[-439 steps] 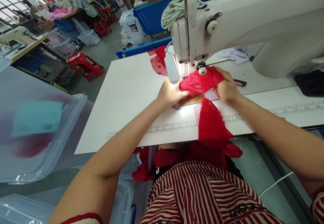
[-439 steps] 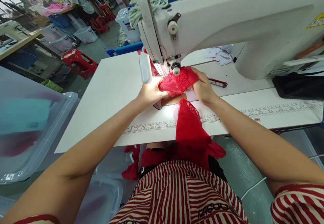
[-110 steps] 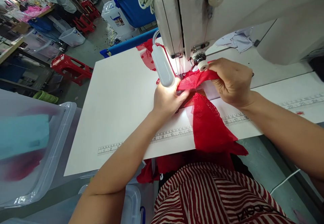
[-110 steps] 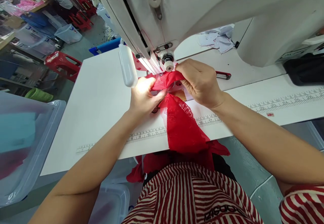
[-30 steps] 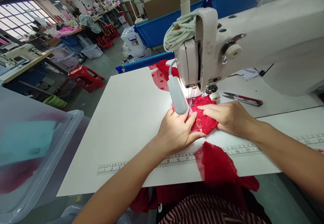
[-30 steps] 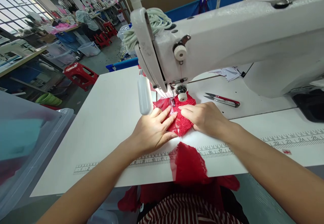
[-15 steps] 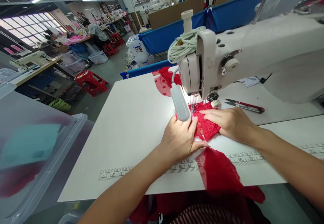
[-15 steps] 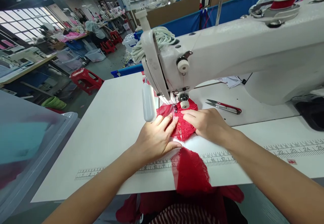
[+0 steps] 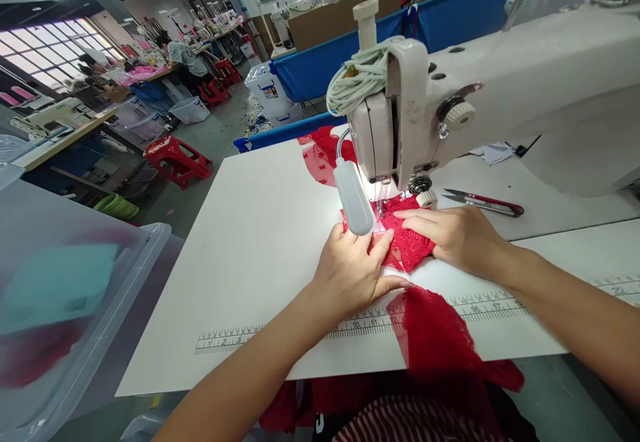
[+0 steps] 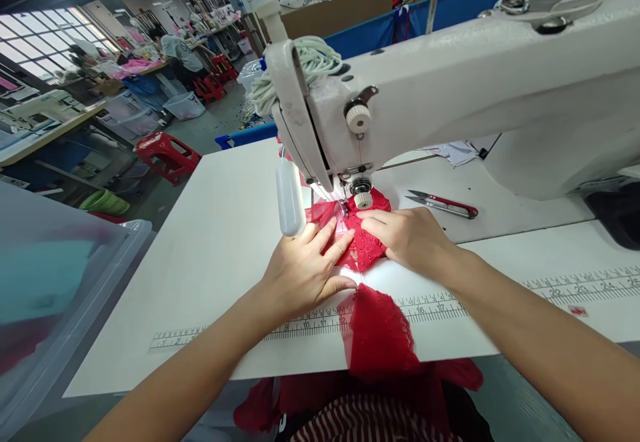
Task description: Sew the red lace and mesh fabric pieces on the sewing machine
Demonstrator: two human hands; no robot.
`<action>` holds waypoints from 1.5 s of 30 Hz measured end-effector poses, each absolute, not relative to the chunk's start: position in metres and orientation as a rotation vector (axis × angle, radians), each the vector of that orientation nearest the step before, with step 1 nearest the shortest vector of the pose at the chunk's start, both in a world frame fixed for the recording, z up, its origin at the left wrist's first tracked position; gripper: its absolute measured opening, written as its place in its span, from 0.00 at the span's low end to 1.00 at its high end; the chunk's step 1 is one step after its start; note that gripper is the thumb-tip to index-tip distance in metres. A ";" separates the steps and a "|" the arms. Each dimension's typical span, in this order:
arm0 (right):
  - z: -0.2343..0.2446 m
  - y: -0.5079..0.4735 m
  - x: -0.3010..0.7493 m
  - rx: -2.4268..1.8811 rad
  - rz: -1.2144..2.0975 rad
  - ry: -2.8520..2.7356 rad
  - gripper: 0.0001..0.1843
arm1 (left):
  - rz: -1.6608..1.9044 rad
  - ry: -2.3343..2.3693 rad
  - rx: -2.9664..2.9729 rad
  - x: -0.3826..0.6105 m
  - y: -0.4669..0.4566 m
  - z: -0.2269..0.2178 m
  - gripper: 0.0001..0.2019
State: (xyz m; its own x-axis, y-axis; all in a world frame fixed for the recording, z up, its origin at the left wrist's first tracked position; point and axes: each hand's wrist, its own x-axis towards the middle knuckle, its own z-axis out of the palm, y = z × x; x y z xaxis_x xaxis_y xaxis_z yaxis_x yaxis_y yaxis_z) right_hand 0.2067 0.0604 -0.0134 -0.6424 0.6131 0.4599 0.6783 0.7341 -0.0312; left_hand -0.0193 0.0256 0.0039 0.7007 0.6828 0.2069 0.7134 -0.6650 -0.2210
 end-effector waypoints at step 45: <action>-0.010 0.053 0.195 -1.071 0.295 -2.283 0.16 | -1.073 -1.570 -2.945 -0.008 0.054 -0.005 0.06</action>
State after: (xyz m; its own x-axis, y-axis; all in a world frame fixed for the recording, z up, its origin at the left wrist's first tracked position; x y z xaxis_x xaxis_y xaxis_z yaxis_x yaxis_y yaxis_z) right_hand 0.1955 0.0530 -0.0099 -0.4995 0.7577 0.4201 0.6262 0.6508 -0.4293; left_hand -0.0085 0.0539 -0.0053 0.4307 0.8368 0.3380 0.6192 -0.5464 0.5639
